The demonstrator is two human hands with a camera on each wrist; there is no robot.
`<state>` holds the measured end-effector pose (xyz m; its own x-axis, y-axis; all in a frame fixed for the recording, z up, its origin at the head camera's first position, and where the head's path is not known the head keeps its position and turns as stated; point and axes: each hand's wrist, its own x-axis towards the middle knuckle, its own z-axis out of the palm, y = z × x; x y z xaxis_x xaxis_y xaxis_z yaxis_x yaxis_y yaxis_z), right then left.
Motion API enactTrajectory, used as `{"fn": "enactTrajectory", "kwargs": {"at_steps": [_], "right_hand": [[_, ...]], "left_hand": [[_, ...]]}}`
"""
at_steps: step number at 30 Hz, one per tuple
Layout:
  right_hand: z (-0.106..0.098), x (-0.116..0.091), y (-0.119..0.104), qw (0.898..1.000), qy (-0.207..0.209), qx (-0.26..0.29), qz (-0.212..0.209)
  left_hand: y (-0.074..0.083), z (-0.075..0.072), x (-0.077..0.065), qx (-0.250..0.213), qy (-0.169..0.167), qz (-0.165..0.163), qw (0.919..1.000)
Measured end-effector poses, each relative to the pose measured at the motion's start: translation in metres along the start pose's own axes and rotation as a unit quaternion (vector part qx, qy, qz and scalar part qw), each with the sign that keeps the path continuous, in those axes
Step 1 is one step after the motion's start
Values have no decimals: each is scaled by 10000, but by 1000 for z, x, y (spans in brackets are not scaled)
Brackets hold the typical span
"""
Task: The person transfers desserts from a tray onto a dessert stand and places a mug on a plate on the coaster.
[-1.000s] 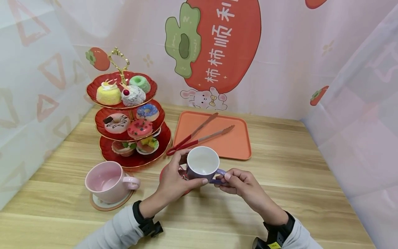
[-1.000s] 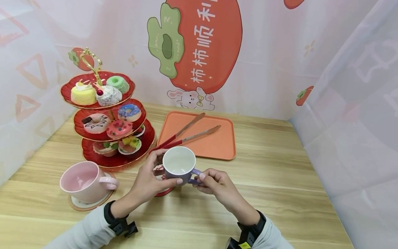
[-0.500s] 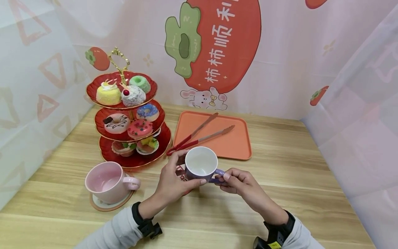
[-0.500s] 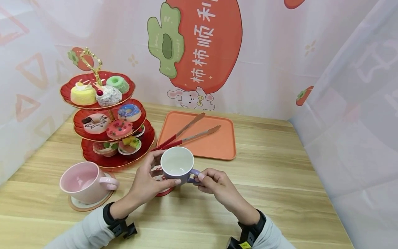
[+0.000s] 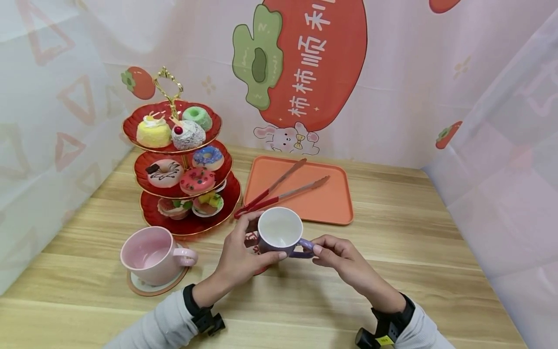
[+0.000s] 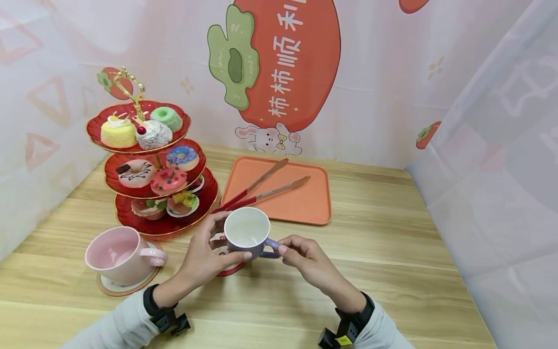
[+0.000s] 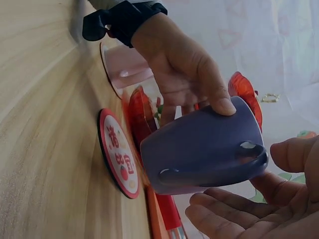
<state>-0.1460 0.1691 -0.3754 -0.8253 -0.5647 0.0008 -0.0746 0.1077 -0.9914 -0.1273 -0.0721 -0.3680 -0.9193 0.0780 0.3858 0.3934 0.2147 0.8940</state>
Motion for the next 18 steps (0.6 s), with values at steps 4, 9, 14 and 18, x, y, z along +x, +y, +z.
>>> {"fn": "enactTrajectory", "kwargs": {"at_steps": [4,9,14,18], "right_hand": [[-3,-1,2,9977,243,-594,-215],[-9,-2,8,9777,743,-1895,-522],[-17,-3,19,9390,1113,-3141,-850],[-22,-4,27,9173,1253,-3668,-916]], "left_hand": [[-7,-3,-1,84,61,-56,9999],[-36,-7,-2,188,187,-131,9996],[-46,-12,-5,240,207,-126,9994],[-49,-15,-6,244,206,-214,9993]]}}
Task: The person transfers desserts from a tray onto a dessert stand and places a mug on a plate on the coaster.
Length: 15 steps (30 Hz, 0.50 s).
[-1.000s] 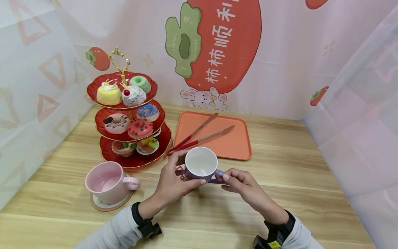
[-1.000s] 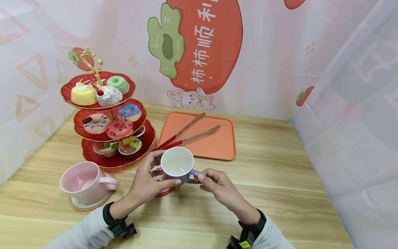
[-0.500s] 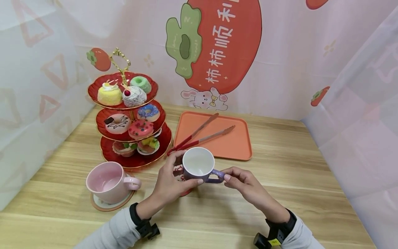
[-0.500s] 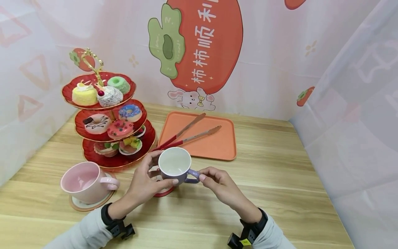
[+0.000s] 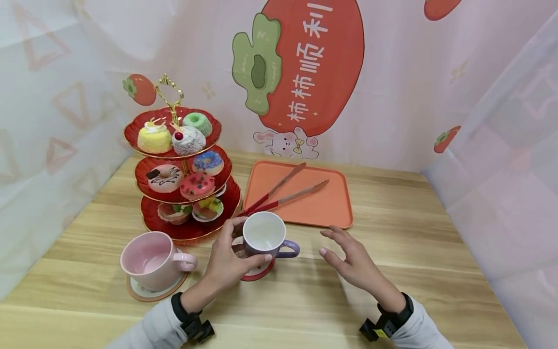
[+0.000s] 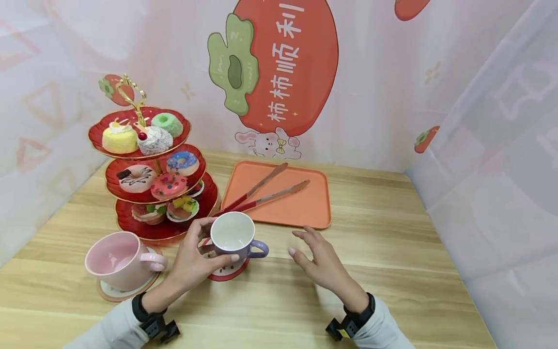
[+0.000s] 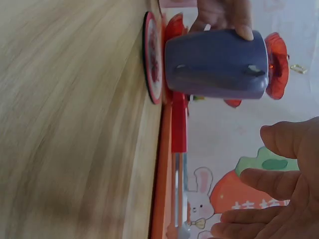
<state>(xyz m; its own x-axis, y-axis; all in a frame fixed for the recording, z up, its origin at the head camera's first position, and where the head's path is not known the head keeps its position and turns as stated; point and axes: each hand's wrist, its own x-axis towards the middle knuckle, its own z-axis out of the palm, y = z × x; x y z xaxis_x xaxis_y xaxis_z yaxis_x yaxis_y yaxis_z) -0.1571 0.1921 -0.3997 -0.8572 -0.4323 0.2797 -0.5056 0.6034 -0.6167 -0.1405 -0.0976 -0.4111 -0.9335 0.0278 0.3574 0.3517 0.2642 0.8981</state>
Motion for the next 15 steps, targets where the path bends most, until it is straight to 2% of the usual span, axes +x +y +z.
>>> {"fn": "enactTrajectory", "kwargs": {"at_steps": [8,15], "right_hand": [[-2,1,14,9994,102,-297,133],[-3,-2,20,9990,131,-369,231]], "left_hand": [[-7,-4,-1,58,44,-73,9999],[-9,-5,-3,239,53,-299,9993]]}}
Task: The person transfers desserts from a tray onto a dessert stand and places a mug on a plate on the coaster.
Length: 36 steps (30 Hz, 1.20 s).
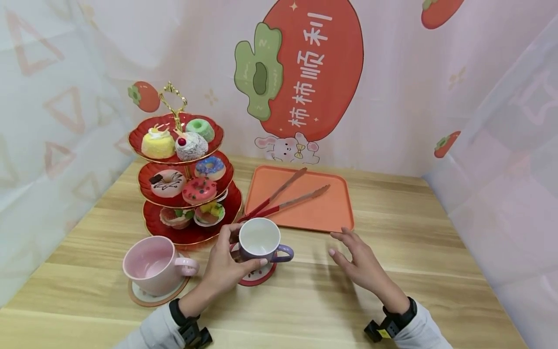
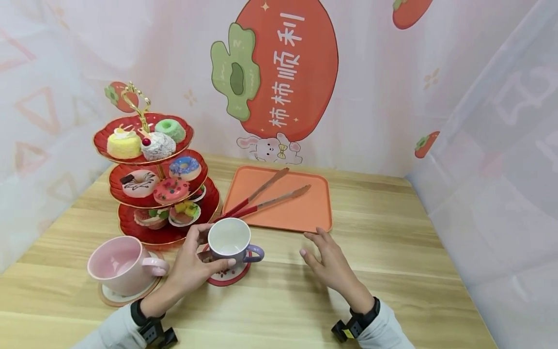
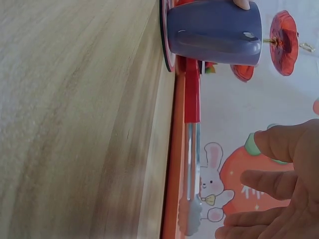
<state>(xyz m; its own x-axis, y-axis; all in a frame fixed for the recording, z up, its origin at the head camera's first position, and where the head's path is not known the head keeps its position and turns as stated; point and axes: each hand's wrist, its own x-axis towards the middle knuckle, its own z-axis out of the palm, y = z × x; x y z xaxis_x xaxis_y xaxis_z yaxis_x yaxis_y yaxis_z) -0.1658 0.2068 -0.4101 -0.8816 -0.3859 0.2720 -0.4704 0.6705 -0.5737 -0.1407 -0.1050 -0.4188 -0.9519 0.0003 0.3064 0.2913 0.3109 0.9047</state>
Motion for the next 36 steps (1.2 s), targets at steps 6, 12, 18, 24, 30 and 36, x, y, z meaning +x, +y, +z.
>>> {"fn": "enactTrajectory", "kwargs": {"at_steps": [6,12,18,24,30,36], "right_hand": [[-1,-1,0,10000,11,-25,20],[-1,-2,0,9999,-43,-33,99],[-2,-3,0,9997,-158,-16,162],[-4,-4,0,9996,-200,-20,190],[-4,-4,1,9996,-241,-9,166],[-4,-4,0,9995,-262,9,167]], "left_hand": [[1,0,0,85,-44,-114,9999],[1,-3,-1,26,-105,-200,9997],[5,-9,0,198,-197,-451,9986],[9,-11,1,513,-271,-639,9963],[10,-12,1,564,-280,-699,9956],[11,-12,2,596,-324,-780,9946]]}}
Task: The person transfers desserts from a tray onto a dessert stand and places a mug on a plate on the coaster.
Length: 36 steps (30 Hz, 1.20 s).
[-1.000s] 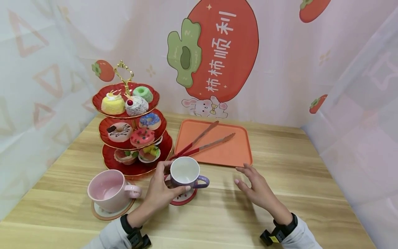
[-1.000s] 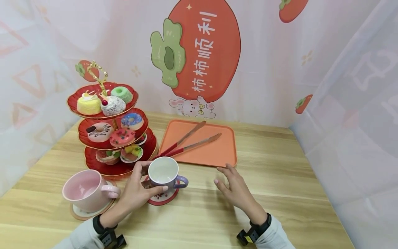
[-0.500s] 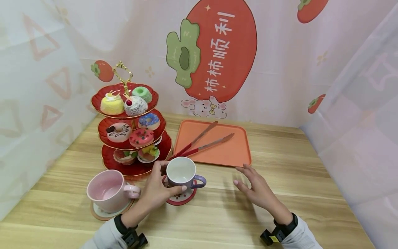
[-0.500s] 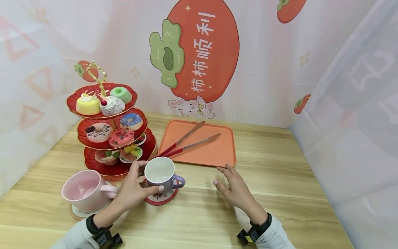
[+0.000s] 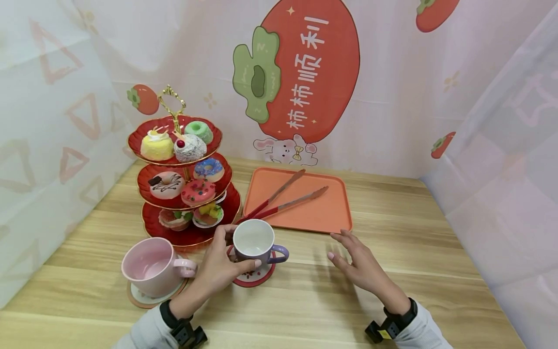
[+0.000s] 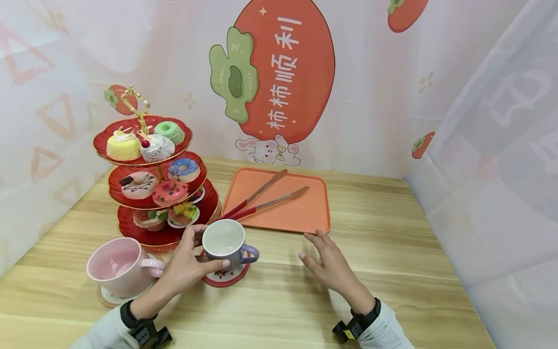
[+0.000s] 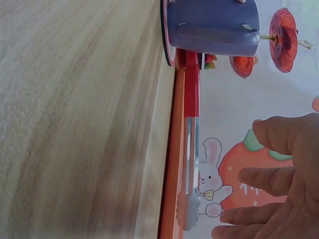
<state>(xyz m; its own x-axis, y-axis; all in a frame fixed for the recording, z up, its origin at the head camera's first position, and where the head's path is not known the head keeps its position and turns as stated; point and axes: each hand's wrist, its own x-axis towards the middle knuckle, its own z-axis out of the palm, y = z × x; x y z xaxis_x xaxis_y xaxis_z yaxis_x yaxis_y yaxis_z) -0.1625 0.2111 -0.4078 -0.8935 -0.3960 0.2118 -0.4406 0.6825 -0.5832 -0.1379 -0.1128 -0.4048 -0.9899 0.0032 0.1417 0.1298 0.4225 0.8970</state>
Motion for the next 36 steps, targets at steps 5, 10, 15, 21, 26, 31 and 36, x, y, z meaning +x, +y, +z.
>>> {"fn": "enactTrajectory", "kwargs": {"at_steps": [5,10,15,21,26,31,36], "right_hand": [[0,0,0,10000,-3,-26,-13],[0,0,1,9999,65,-123,-75],[1,-1,3,9999,64,-138,-59],[1,-2,4,9999,63,-129,-29],[1,-1,3,9999,53,-110,-30],[2,-1,2,10000,28,-63,-48],[3,-1,3,10000,1,-32,-52]], "left_hand": [[0,-2,2,-68,-140,6,9999],[1,-5,3,-73,-272,107,9995],[1,-7,3,-41,-342,71,9994],[1,-9,3,-257,-399,59,9989],[0,-13,4,-299,-539,92,9981],[0,-17,5,-154,-632,79,9979],[1,-19,5,-43,-646,46,9979]]}}
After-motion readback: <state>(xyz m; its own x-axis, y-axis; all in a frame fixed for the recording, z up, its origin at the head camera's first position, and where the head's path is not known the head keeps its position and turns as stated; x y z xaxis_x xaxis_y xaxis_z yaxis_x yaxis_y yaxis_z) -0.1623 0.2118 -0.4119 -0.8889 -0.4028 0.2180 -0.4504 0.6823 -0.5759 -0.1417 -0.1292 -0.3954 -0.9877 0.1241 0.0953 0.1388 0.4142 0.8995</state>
